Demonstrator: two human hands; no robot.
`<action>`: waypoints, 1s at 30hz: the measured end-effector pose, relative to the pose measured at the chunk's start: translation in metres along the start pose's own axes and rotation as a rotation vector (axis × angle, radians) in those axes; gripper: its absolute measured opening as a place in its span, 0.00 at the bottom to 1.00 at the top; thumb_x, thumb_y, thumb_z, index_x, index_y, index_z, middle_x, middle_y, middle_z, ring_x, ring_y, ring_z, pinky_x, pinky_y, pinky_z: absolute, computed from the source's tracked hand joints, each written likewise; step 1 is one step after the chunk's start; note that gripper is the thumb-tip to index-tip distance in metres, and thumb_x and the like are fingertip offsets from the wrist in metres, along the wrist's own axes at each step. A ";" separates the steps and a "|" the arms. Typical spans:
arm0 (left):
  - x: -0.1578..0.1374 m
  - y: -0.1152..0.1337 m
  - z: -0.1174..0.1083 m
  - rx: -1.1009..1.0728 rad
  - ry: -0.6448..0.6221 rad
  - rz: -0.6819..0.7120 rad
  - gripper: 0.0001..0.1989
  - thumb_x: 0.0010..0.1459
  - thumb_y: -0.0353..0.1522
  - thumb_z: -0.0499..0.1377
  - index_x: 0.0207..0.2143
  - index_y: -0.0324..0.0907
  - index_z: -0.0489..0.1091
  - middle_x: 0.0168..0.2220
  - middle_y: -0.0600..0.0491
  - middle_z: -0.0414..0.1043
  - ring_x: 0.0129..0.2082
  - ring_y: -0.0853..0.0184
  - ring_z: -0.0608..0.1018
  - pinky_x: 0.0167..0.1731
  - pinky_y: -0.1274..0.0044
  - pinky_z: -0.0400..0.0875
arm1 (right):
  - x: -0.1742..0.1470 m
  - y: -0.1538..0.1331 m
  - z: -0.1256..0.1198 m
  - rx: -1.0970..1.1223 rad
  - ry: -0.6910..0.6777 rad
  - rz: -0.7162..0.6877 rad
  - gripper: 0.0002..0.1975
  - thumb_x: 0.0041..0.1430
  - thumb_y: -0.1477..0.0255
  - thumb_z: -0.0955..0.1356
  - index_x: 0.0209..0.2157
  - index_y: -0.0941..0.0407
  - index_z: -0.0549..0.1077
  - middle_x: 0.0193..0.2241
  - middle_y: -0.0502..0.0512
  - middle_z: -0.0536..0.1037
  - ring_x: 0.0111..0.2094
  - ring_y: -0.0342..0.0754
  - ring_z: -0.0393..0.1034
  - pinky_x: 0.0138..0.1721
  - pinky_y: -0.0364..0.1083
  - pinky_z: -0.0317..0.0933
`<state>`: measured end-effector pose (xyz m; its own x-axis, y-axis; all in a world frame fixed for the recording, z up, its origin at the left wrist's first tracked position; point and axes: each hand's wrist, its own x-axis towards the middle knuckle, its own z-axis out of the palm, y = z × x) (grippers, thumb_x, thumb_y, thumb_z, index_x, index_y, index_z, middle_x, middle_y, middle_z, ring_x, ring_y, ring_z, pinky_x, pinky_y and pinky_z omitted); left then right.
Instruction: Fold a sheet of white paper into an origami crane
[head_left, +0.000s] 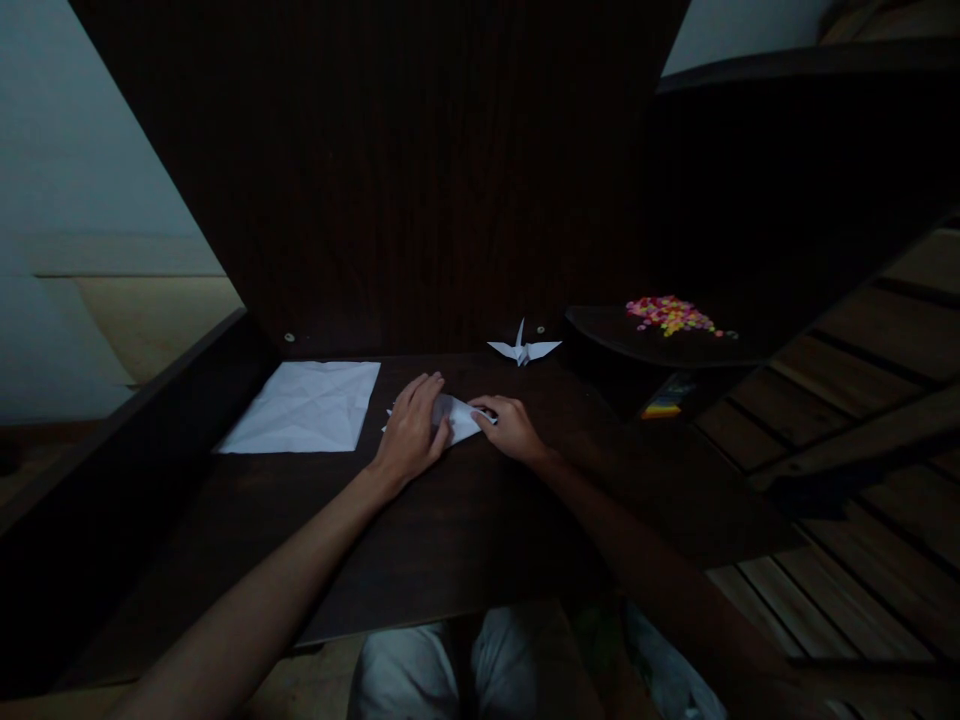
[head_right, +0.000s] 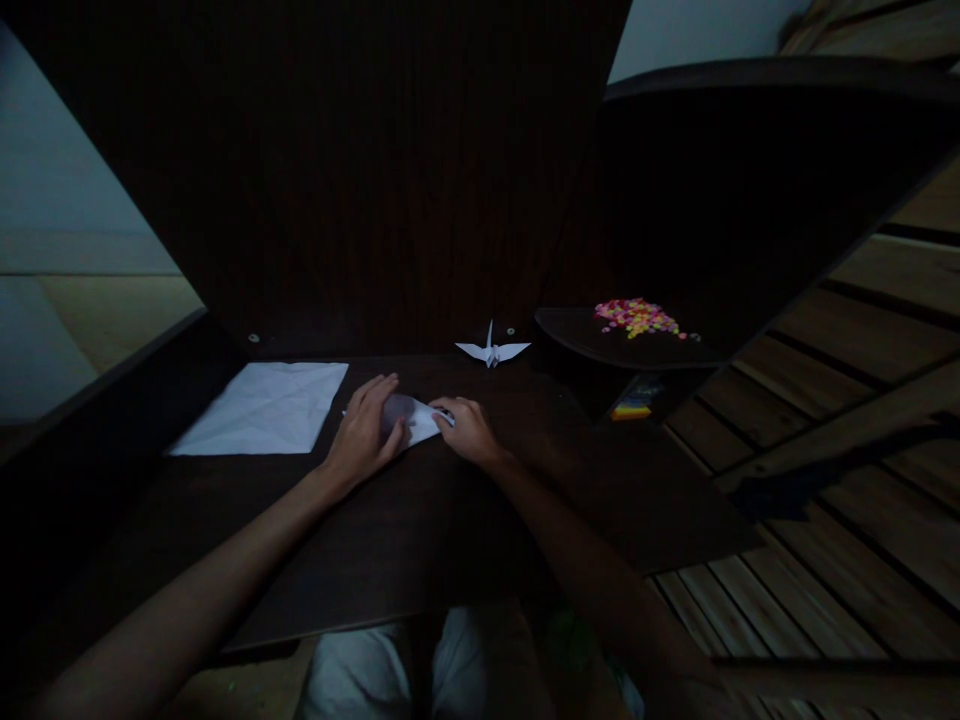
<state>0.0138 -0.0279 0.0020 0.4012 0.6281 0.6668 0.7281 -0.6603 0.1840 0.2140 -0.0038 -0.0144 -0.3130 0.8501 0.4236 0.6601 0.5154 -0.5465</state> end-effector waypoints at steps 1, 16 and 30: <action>0.000 0.000 0.000 0.014 -0.006 -0.020 0.28 0.58 0.30 0.51 0.60 0.36 0.49 0.59 0.39 0.58 0.60 0.53 0.59 0.56 0.59 0.60 | 0.000 0.000 0.000 -0.015 -0.008 -0.016 0.10 0.58 0.75 0.65 0.40 0.56 0.75 0.36 0.55 0.79 0.37 0.47 0.72 0.42 0.45 0.62; 0.000 -0.012 -0.001 0.214 -0.225 -0.026 0.23 0.48 0.20 0.52 0.49 0.34 0.65 0.48 0.40 0.71 0.49 0.56 0.73 0.58 0.59 0.58 | -0.001 -0.004 -0.007 -0.354 -0.095 -0.103 0.10 0.62 0.72 0.63 0.39 0.55 0.76 0.36 0.56 0.78 0.38 0.49 0.69 0.42 0.46 0.59; 0.001 -0.011 -0.011 0.282 -0.453 -0.143 0.17 0.54 0.20 0.51 0.44 0.41 0.68 0.41 0.46 0.75 0.39 0.60 0.78 0.36 0.73 0.74 | -0.002 -0.007 -0.013 -0.434 -0.168 -0.145 0.11 0.64 0.73 0.61 0.38 0.57 0.75 0.34 0.57 0.76 0.37 0.48 0.68 0.41 0.45 0.58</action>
<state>0.0004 -0.0244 0.0089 0.4415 0.8587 0.2604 0.8883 -0.4591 0.0079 0.2189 -0.0100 -0.0019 -0.5052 0.7968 0.3314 0.8140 0.5676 -0.1238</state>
